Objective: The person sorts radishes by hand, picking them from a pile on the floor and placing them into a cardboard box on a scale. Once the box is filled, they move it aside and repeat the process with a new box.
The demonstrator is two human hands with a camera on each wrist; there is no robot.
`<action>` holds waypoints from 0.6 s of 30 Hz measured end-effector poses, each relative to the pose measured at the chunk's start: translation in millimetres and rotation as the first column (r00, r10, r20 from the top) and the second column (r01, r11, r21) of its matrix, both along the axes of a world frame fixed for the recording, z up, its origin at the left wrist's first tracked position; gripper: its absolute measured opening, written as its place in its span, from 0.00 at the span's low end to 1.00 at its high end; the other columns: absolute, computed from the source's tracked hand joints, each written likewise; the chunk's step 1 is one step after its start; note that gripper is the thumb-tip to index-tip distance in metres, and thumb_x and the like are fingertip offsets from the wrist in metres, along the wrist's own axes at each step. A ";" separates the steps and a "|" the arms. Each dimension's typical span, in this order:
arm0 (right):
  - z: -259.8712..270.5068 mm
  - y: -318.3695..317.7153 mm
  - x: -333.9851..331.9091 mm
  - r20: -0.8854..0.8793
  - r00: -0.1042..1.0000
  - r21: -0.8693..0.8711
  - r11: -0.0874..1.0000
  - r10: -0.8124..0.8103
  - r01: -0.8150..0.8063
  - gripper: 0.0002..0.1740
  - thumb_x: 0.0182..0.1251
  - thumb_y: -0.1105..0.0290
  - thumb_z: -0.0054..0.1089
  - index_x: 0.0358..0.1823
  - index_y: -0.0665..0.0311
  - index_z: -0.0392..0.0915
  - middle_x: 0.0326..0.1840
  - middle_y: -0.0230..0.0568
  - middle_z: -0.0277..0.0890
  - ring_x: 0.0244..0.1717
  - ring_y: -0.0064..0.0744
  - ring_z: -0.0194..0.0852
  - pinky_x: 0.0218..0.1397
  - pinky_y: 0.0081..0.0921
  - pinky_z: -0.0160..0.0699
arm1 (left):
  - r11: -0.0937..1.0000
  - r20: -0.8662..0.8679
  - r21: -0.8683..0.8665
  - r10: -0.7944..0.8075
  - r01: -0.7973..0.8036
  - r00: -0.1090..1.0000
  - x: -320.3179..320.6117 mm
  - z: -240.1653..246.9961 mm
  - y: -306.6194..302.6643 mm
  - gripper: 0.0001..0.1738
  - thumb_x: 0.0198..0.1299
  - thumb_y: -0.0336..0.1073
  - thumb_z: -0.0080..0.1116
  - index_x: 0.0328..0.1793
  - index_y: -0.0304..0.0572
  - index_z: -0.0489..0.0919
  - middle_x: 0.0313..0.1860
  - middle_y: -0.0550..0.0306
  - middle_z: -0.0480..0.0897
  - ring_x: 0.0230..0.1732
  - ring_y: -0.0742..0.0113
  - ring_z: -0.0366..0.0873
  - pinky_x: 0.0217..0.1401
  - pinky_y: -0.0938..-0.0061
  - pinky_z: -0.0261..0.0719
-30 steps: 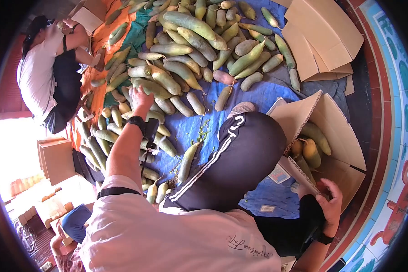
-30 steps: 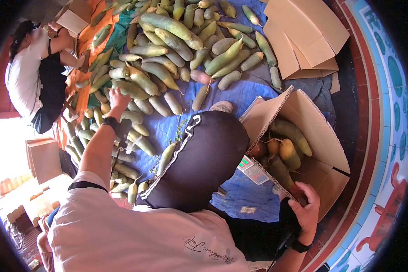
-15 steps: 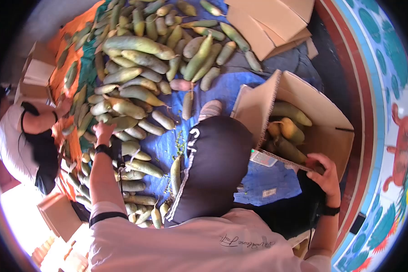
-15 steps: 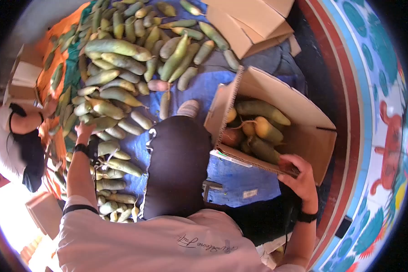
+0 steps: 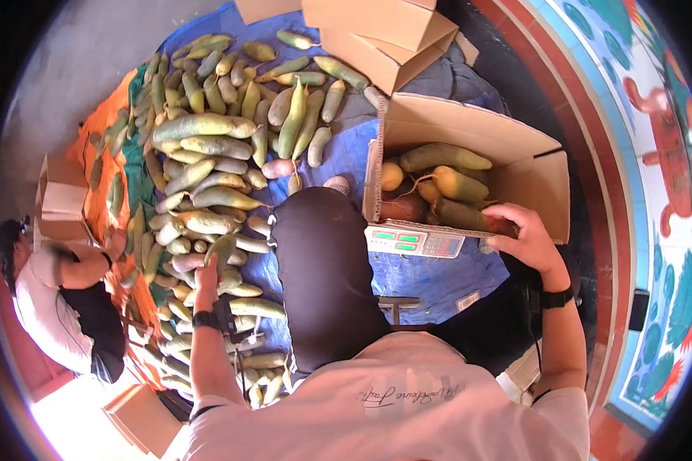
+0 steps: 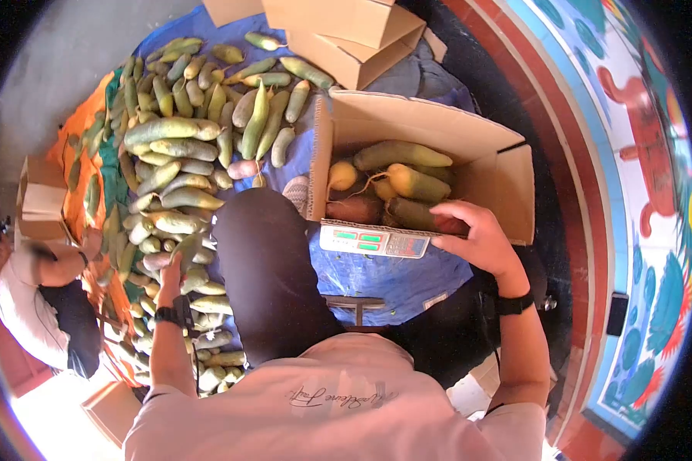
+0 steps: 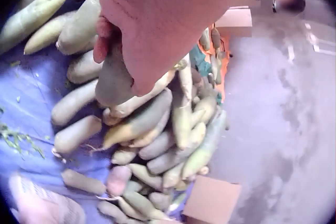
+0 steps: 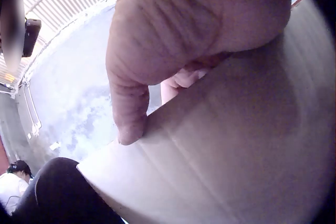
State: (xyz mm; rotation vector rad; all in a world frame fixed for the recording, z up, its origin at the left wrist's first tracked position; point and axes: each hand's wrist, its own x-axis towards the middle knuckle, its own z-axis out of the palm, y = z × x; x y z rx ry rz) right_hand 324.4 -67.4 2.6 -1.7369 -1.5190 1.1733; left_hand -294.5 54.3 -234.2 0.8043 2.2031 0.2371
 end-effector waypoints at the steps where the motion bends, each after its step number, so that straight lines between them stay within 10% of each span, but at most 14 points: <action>1: -0.8 -2.2 0.2 0.040 0.999 0.023 1.000 0.017 -0.018 0.23 0.50 0.68 0.68 0.47 0.67 0.75 0.38 0.39 0.75 0.38 0.28 0.75 0.44 0.24 0.74 | 0.996 0.147 0.031 0.081 -0.086 0.986 8.6 18.0 -4.5 0.33 0.50 0.65 0.58 0.37 0.37 0.75 0.17 0.59 0.74 0.11 0.73 0.69 0.10 0.79 0.62; 4: 2.2 -3.6 -1.5 0.053 0.998 0.048 0.998 0.031 -0.033 0.22 0.50 0.66 0.68 0.47 0.67 0.75 0.38 0.41 0.76 0.38 0.29 0.76 0.43 0.26 0.75 | 0.963 0.485 0.132 0.143 -0.234 0.863 42.1 85.5 -11.9 0.26 0.56 0.60 0.56 0.42 0.44 0.74 0.19 0.62 0.74 0.14 0.75 0.69 0.13 0.83 0.63; 8: -3.3 -3.7 1.5 0.056 0.997 0.154 0.986 0.056 -0.064 0.19 0.51 0.72 0.64 0.46 0.67 0.76 0.38 0.38 0.76 0.38 0.24 0.74 0.40 0.22 0.74 | 0.899 0.594 0.416 -0.157 -0.135 0.789 95.4 182.6 -4.5 0.25 0.60 0.56 0.52 0.47 0.41 0.72 0.27 0.58 0.75 0.21 0.75 0.70 0.17 0.85 0.66; 18: -11.1 -19.1 16.3 -0.347 0.926 0.393 0.872 -0.152 0.290 0.07 0.63 0.73 0.56 0.41 0.67 0.75 0.29 0.29 0.73 0.31 0.14 0.68 0.36 0.15 0.69 | 0.589 0.370 0.662 -0.794 0.463 0.482 294.5 312.4 15.7 0.28 0.62 0.55 0.50 0.53 0.34 0.72 0.29 0.60 0.74 0.25 0.76 0.69 0.24 0.82 0.65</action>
